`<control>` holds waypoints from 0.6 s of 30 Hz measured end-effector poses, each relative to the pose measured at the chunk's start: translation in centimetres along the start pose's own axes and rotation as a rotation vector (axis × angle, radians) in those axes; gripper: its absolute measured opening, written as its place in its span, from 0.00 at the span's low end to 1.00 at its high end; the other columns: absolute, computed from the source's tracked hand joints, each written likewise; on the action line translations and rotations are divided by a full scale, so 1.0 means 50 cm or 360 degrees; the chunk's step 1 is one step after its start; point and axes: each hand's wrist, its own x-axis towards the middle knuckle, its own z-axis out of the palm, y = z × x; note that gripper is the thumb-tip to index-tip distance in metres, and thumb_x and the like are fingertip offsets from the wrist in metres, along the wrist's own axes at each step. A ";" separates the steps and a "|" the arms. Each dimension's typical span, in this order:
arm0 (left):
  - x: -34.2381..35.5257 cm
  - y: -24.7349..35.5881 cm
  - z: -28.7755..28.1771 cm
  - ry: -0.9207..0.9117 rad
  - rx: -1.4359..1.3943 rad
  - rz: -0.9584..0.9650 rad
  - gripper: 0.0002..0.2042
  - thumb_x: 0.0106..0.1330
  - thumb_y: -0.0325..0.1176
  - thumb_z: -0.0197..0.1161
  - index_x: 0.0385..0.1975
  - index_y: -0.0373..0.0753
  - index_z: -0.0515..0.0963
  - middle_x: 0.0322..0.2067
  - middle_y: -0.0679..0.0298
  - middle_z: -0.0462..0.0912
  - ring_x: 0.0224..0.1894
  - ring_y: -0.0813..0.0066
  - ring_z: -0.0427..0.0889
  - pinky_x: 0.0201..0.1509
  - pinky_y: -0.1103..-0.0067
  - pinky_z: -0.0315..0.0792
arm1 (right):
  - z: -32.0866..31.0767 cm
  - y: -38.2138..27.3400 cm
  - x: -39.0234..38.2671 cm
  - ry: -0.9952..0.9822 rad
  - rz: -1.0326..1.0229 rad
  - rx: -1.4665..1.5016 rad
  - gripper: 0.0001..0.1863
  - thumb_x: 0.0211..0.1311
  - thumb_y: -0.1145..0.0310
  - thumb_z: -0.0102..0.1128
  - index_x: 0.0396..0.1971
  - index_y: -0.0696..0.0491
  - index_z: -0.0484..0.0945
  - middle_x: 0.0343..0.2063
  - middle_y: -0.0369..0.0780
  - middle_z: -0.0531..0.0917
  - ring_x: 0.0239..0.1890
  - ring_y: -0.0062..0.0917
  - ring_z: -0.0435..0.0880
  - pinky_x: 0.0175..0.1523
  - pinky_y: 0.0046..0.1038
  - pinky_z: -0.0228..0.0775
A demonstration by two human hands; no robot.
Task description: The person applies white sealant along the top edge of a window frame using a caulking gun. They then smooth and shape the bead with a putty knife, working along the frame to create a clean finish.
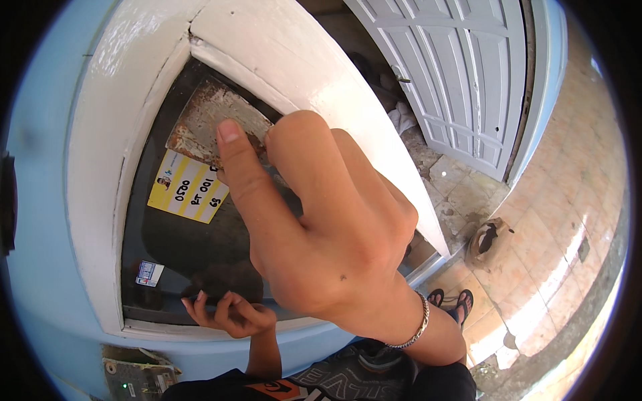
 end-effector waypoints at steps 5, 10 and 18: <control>-0.005 -0.003 0.001 0.0019 -0.0028 -0.0020 0.04 0.64 0.31 0.54 0.32 0.40 0.75 0.40 0.55 0.78 0.58 0.52 0.74 0.73 0.34 0.56 | 0.012 -0.013 0.025 0.0159 -0.0076 -0.0007 0.25 0.43 0.82 0.80 0.47 0.58 0.91 0.27 0.38 0.70 0.24 0.21 0.71 0.29 0.19 0.72; -0.019 -0.015 0.000 0.0030 -0.0035 -0.0018 0.04 0.64 0.30 0.54 0.31 0.40 0.76 0.39 0.56 0.78 0.59 0.52 0.74 0.74 0.34 0.56 | 0.009 -0.018 0.023 0.0086 -0.0057 -0.0067 0.24 0.43 0.84 0.78 0.46 0.59 0.91 0.27 0.38 0.70 0.24 0.21 0.72 0.30 0.21 0.75; -0.046 -0.029 -0.014 -0.0034 -0.0098 -0.0147 0.04 0.63 0.30 0.54 0.32 0.40 0.76 0.41 0.48 0.79 0.59 0.50 0.75 0.74 0.35 0.56 | 0.010 -0.025 0.010 0.0080 0.0014 -0.0299 0.20 0.45 0.83 0.75 0.43 0.58 0.89 0.26 0.38 0.70 0.23 0.22 0.73 0.26 0.24 0.73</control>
